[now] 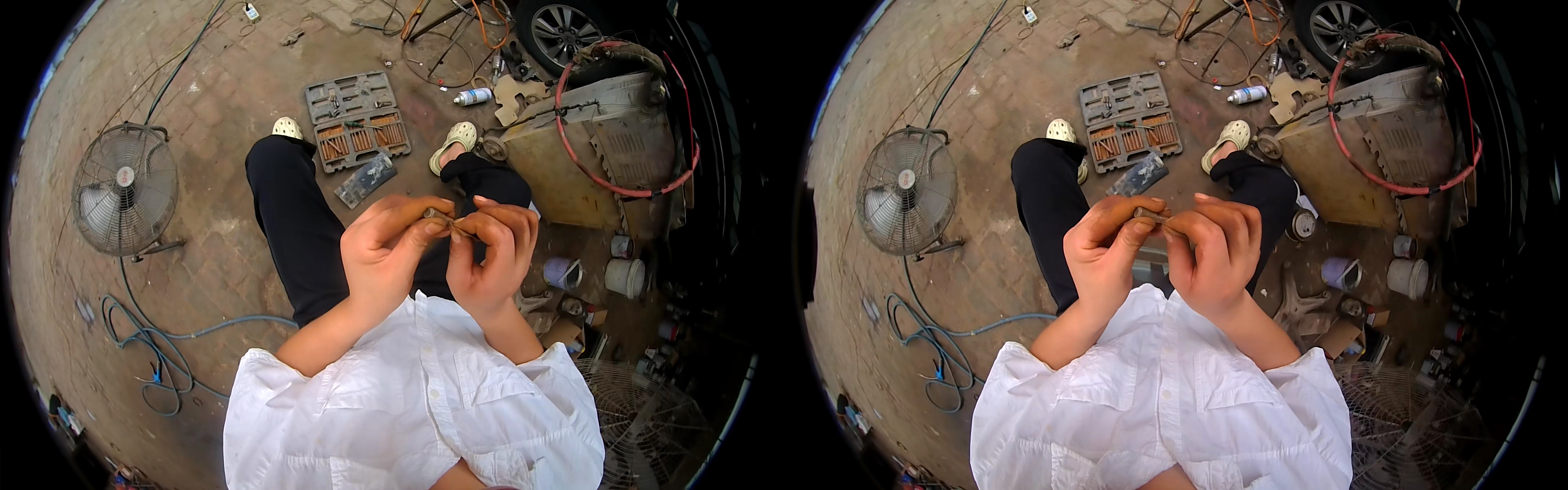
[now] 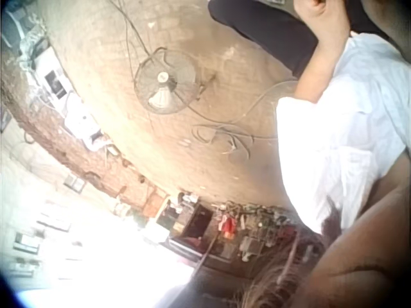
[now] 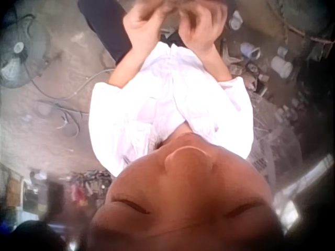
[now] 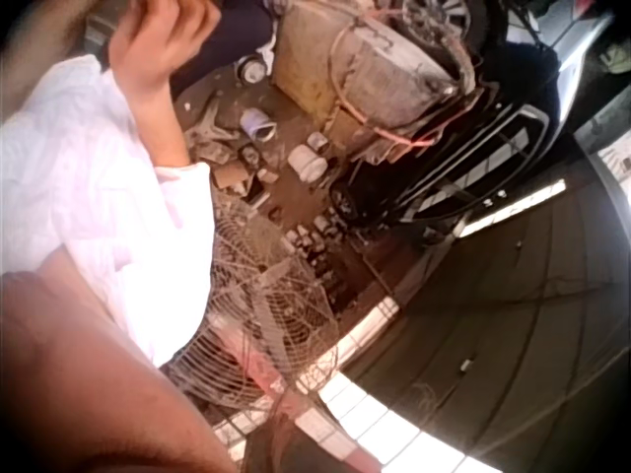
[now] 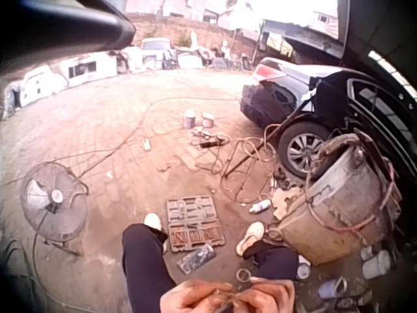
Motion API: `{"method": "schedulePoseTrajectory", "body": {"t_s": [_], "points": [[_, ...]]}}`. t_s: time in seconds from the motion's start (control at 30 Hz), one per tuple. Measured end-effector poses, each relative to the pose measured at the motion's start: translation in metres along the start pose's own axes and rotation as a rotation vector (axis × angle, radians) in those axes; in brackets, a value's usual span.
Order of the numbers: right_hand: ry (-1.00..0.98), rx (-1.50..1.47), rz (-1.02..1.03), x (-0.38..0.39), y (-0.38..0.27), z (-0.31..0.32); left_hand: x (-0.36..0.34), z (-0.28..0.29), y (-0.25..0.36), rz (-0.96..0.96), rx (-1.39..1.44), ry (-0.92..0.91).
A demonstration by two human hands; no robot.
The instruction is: The person manipulates small metal components and a wire with their hands, turning them over and fitting pieces together.
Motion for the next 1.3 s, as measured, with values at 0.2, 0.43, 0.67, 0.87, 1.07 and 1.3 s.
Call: {"method": "schedulePoseTrajectory", "body": {"t_s": [0.2, 0.43, 0.67, 0.87, 1.07, 1.3], "points": [[-0.013, 0.002, 0.002, 0.000, 0.000, 0.002, 0.001, 0.001, 0.001, -0.053, -0.056, -0.007], [-0.024, 0.012, 0.001, 0.003, -0.001, 0.000, 0.002, 0.005, -0.003, -0.036, -0.015, 0.007], [-0.002, 0.001, 0.010, 0.006, 0.001, -0.005, 0.004, 0.003, -0.002, 0.029, 0.091, 0.016], [-0.006, 0.000, 0.029, 0.004, 0.000, -0.005, 0.004, 0.003, -0.005, 0.043, 0.102, 0.015], [-0.013, 0.000, 0.017, 0.005, 0.001, -0.005, 0.003, 0.002, -0.003, 0.062, 0.093, 0.010], [-0.011, -0.066, -0.042, 0.003, 0.007, -0.002, 0.001, 0.003, -0.002, 0.016, 0.097, -0.064]]}}
Point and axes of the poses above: each hand's wrist, its own x-axis away from the middle knuckle, its own z-axis out of the back of the hand, y = z × x, the point moved 3 cm from there along -x, towards the middle knuckle, and after that the axes turned 6 degrees about z, right-handed, at the moved point
